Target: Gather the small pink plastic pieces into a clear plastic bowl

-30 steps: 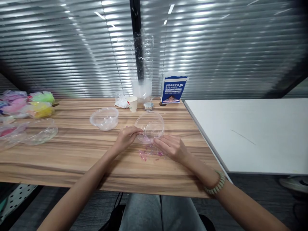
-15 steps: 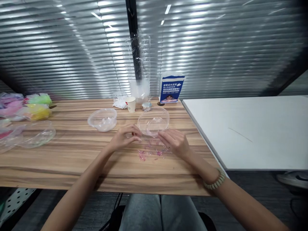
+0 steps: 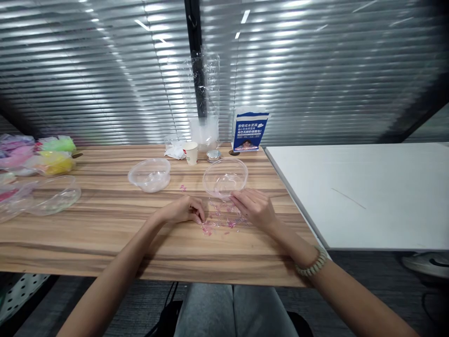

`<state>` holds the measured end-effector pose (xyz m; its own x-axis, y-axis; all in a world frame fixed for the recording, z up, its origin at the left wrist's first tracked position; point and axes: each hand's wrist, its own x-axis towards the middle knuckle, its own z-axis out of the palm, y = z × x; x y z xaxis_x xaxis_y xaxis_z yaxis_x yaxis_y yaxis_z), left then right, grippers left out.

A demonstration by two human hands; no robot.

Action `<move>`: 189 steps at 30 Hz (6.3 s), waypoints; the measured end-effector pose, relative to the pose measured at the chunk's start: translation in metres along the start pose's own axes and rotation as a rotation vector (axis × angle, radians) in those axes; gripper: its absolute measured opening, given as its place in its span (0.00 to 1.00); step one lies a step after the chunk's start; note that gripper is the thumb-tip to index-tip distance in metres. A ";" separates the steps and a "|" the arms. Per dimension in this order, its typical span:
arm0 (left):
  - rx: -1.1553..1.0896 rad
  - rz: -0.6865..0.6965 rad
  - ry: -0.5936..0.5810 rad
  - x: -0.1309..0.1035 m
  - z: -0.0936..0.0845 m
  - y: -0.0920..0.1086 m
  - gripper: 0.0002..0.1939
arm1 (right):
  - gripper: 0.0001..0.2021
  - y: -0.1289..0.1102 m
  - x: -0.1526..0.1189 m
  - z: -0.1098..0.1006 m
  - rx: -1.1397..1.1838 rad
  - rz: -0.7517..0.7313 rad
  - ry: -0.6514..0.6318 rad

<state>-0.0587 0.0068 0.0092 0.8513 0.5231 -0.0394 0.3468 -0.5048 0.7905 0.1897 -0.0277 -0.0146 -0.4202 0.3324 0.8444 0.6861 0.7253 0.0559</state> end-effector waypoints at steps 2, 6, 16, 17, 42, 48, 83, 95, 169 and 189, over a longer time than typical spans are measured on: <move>0.025 0.011 0.010 0.001 0.001 0.000 0.07 | 0.04 0.000 0.000 0.000 0.002 -0.002 -0.004; 0.093 0.014 0.041 0.002 0.002 0.002 0.08 | 0.04 0.000 0.000 0.000 0.002 -0.011 0.003; 0.191 -0.016 0.166 0.000 0.001 -0.001 0.06 | 0.03 0.000 -0.001 0.001 0.004 -0.021 0.006; 0.189 -0.013 0.179 0.000 0.002 -0.002 0.05 | 0.04 0.000 -0.001 0.001 0.009 -0.016 0.002; 0.265 0.030 0.380 -0.001 -0.001 0.003 0.06 | 0.06 -0.001 0.000 0.000 0.015 -0.029 -0.003; 0.243 0.068 0.426 -0.002 -0.002 0.001 0.07 | 0.06 -0.001 -0.001 0.000 0.021 -0.019 -0.028; 0.546 0.339 0.725 0.007 0.010 -0.005 0.03 | 0.03 -0.010 0.005 -0.003 0.023 -0.194 -0.014; 0.601 0.345 0.701 0.009 0.009 0.000 0.06 | 0.03 -0.010 0.003 0.000 0.041 -0.172 -0.024; -0.024 0.069 -0.044 0.009 0.017 0.018 0.08 | 0.06 -0.003 -0.002 0.004 0.052 -0.011 -0.037; 0.113 0.082 0.026 0.008 0.016 0.011 0.09 | 0.05 -0.001 -0.003 0.004 0.046 -0.020 -0.061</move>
<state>-0.0415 -0.0054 0.0083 0.8686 0.4939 0.0393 0.3202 -0.6200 0.7163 0.1872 -0.0269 -0.0194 -0.4696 0.3527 0.8094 0.6496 0.7589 0.0463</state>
